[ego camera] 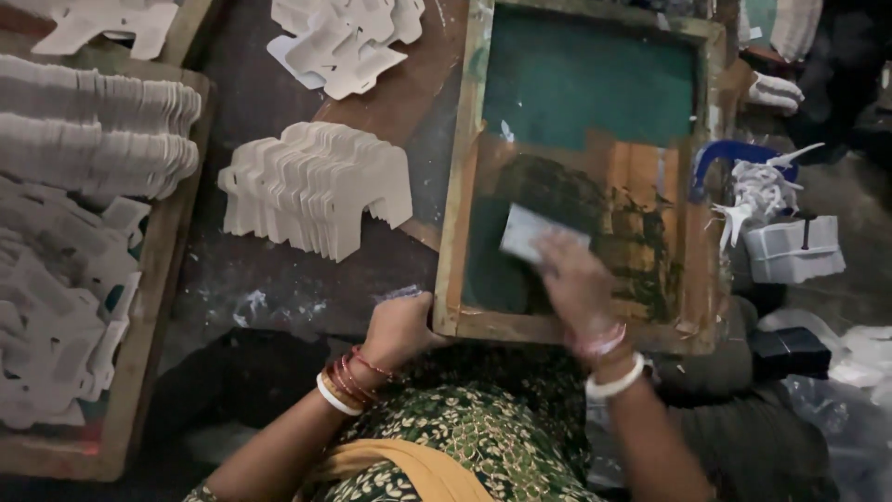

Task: The person performs screen printing by placing white cut-out shapes onto a wooden frame with a mesh screen. They use a squeegee to spread a white substance over the shapes, then lift the frame to reveal the printed items and place them in a stack.

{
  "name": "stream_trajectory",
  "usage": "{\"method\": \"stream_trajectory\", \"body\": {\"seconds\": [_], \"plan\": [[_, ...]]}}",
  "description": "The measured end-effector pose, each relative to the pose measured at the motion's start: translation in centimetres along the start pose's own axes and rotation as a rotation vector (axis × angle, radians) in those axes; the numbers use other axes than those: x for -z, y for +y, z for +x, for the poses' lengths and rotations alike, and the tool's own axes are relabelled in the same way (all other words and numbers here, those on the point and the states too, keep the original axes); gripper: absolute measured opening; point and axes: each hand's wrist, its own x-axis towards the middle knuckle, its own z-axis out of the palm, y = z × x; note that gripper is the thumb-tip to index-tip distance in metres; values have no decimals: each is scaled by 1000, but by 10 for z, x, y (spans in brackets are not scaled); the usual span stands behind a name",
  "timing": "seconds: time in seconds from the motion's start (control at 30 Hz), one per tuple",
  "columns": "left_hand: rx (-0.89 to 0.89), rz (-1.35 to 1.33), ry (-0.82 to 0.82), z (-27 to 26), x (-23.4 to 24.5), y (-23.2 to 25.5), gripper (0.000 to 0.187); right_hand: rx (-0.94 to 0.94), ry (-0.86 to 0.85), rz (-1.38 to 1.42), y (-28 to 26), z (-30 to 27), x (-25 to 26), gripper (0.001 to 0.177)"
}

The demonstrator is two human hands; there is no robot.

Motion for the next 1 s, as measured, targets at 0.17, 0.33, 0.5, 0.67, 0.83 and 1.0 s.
{"method": "stream_trajectory", "body": {"seconds": [0.17,0.33,0.5,0.67,0.83,1.0], "plan": [[-2,-1,-16,6,8,0,51,-19,-51,-43,-51,-63,13,40],[-4,-162,-37,-7,32,16,55,-45,-54,83,-70,-69,56,42],[-571,-917,-173,-35,102,84,54,-3,646,445,-49,-77,66,17],[-409,-422,103,73,32,41,24,-271,804,168,116,-158,41,29],[-356,86,490,160,-33,42,25,-530,963,-136,128,-178,63,46],[-278,-349,455,204,-27,28,23,-253,891,-622,122,-181,67,53]]}}
